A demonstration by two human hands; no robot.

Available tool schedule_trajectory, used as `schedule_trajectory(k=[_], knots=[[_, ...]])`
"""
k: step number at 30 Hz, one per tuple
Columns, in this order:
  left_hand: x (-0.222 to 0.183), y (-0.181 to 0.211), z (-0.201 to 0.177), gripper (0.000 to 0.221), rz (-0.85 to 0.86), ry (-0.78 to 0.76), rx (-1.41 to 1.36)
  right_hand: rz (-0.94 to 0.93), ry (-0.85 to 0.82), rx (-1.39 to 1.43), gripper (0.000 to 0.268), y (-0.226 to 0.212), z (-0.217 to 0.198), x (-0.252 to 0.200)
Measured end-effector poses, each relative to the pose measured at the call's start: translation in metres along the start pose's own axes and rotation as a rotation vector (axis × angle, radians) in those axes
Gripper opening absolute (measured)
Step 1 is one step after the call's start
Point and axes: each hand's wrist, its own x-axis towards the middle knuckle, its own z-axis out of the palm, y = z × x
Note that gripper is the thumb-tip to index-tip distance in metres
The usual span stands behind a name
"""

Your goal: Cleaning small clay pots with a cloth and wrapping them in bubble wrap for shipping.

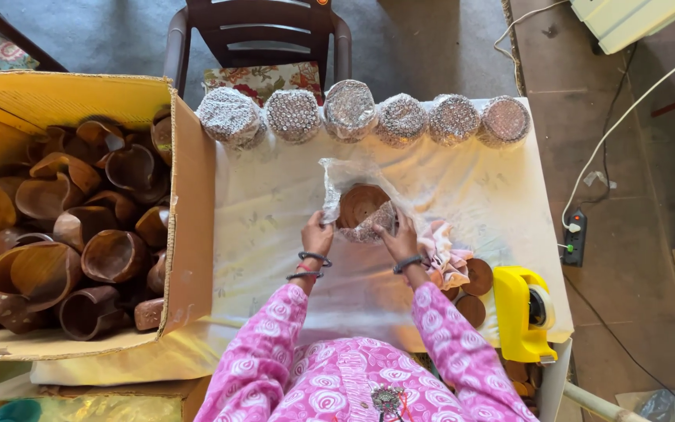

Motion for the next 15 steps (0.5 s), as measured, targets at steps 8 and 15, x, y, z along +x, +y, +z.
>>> schedule_trajectory(k=[8,15], knots=[[-0.014,0.039,-0.038,0.032,-0.114,0.175,-0.286,-0.007,0.076,0.008,0.069,-0.029,-0.018,-0.021],[-0.014,0.084,-0.042,0.023,0.106,0.180,-0.191,-0.195,0.078,-0.097,0.021,-0.027,-0.008,0.015]])
